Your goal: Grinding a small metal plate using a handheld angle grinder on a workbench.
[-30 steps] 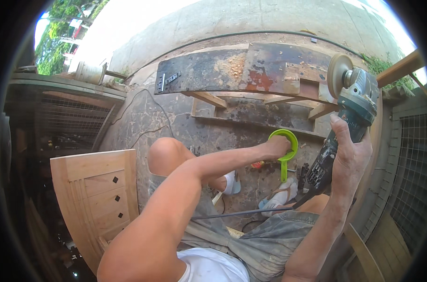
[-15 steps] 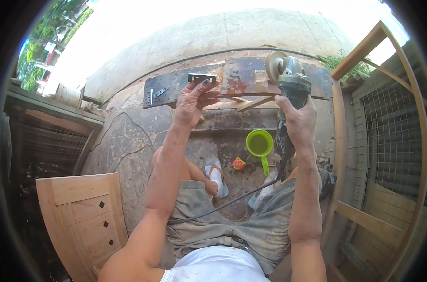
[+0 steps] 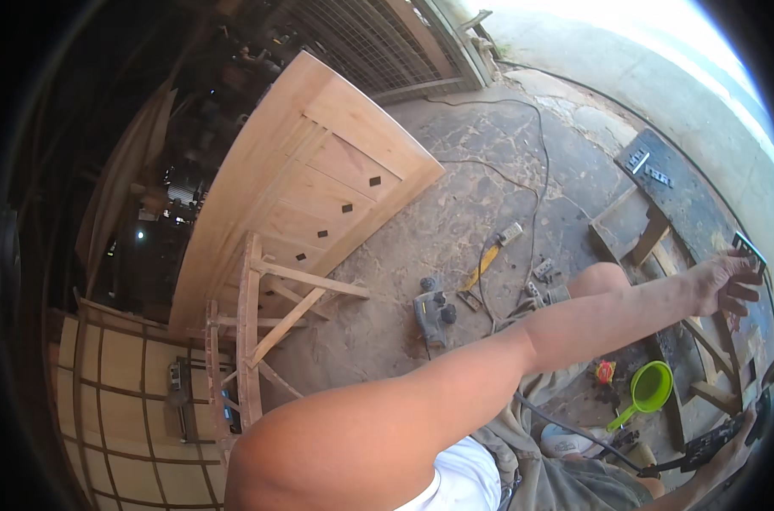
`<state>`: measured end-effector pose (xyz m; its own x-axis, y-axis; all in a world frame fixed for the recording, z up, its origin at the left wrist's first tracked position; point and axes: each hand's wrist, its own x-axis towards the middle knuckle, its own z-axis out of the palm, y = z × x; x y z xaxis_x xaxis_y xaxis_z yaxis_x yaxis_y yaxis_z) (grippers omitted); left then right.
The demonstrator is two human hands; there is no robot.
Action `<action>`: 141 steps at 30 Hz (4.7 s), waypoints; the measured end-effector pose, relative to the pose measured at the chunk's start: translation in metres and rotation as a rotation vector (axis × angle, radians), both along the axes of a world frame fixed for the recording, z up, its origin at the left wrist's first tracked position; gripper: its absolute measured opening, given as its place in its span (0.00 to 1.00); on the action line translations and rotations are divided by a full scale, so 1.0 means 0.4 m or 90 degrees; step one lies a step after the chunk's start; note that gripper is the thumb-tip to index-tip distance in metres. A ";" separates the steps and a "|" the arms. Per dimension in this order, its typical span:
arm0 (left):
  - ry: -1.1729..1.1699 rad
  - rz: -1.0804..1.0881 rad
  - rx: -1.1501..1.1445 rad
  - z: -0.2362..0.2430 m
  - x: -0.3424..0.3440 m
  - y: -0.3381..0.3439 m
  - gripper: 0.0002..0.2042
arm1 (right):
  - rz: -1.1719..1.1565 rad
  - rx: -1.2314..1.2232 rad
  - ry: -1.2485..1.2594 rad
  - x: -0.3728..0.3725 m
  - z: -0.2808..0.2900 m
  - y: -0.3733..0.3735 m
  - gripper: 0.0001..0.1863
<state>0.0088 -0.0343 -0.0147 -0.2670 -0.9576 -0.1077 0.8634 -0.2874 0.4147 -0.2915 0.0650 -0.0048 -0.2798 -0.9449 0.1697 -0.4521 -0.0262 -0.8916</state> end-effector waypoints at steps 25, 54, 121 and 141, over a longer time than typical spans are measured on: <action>-0.431 0.126 -0.208 0.097 -0.017 0.004 0.09 | 0.013 0.051 -0.083 -0.003 0.077 0.075 0.24; -0.695 0.100 -0.308 0.078 0.016 0.067 0.11 | 0.001 0.142 0.013 0.239 0.179 0.090 0.38; -0.684 0.108 -0.293 0.102 0.090 0.064 0.12 | 0.010 0.085 -0.064 0.271 0.142 0.080 0.31; -0.735 0.062 -0.364 0.064 0.011 0.070 0.12 | 0.013 0.125 -0.025 0.240 0.171 0.097 0.34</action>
<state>0.0130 -0.0065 0.0108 -0.2211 -0.9542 0.2014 -0.0676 0.2210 0.9729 -0.1957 0.1038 0.0637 -0.2638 -0.9642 -0.0289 -0.4176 0.1412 -0.8976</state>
